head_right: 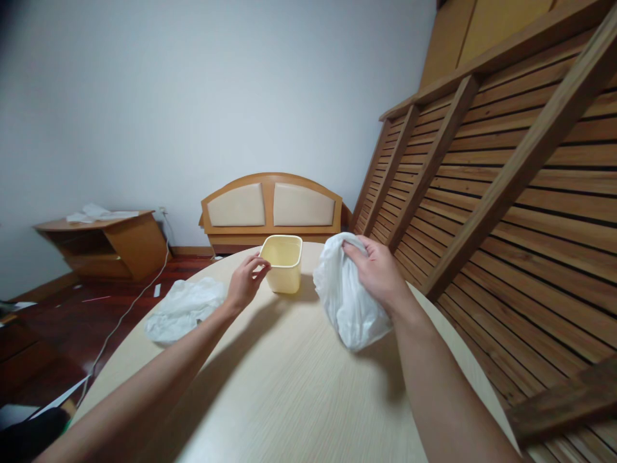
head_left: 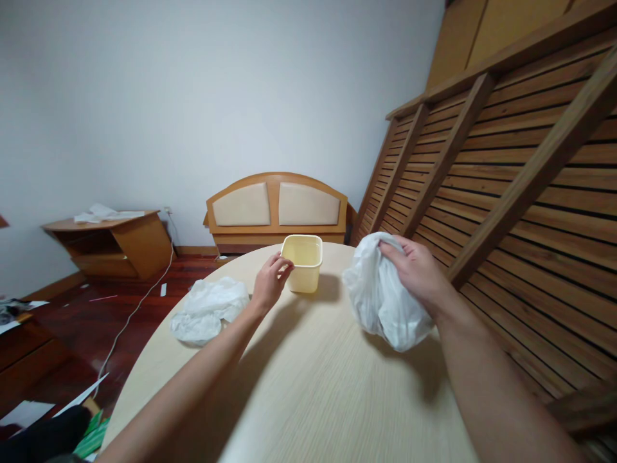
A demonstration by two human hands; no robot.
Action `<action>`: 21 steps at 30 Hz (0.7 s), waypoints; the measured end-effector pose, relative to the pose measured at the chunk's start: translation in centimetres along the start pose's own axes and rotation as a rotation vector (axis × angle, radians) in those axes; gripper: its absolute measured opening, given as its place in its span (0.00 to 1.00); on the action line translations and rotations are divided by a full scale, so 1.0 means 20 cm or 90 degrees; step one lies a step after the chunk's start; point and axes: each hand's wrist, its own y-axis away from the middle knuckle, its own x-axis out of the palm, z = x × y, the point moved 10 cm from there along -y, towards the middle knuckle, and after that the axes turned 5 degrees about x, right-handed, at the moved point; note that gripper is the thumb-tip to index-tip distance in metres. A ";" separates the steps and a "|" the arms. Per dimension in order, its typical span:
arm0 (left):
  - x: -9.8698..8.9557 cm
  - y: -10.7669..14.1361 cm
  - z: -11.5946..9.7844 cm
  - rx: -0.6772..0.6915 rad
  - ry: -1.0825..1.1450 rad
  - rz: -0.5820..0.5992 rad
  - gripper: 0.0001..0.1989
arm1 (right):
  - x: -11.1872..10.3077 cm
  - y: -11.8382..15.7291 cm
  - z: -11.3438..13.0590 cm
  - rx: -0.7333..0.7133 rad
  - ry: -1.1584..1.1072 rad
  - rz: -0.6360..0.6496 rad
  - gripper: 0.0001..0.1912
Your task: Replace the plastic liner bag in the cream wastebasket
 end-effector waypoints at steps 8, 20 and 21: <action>0.07 -0.16 0.06 -0.021 -0.016 0.014 0.05 | 0.18 0.03 -0.08 0.045 0.171 0.188 0.16; 0.16 0.33 -0.38 0.006 0.232 0.087 0.50 | 0.47 0.16 0.02 -0.032 0.154 0.260 0.12; 0.19 0.36 -0.40 -0.019 0.224 0.119 0.53 | 0.50 0.18 0.04 -0.044 0.146 0.271 0.11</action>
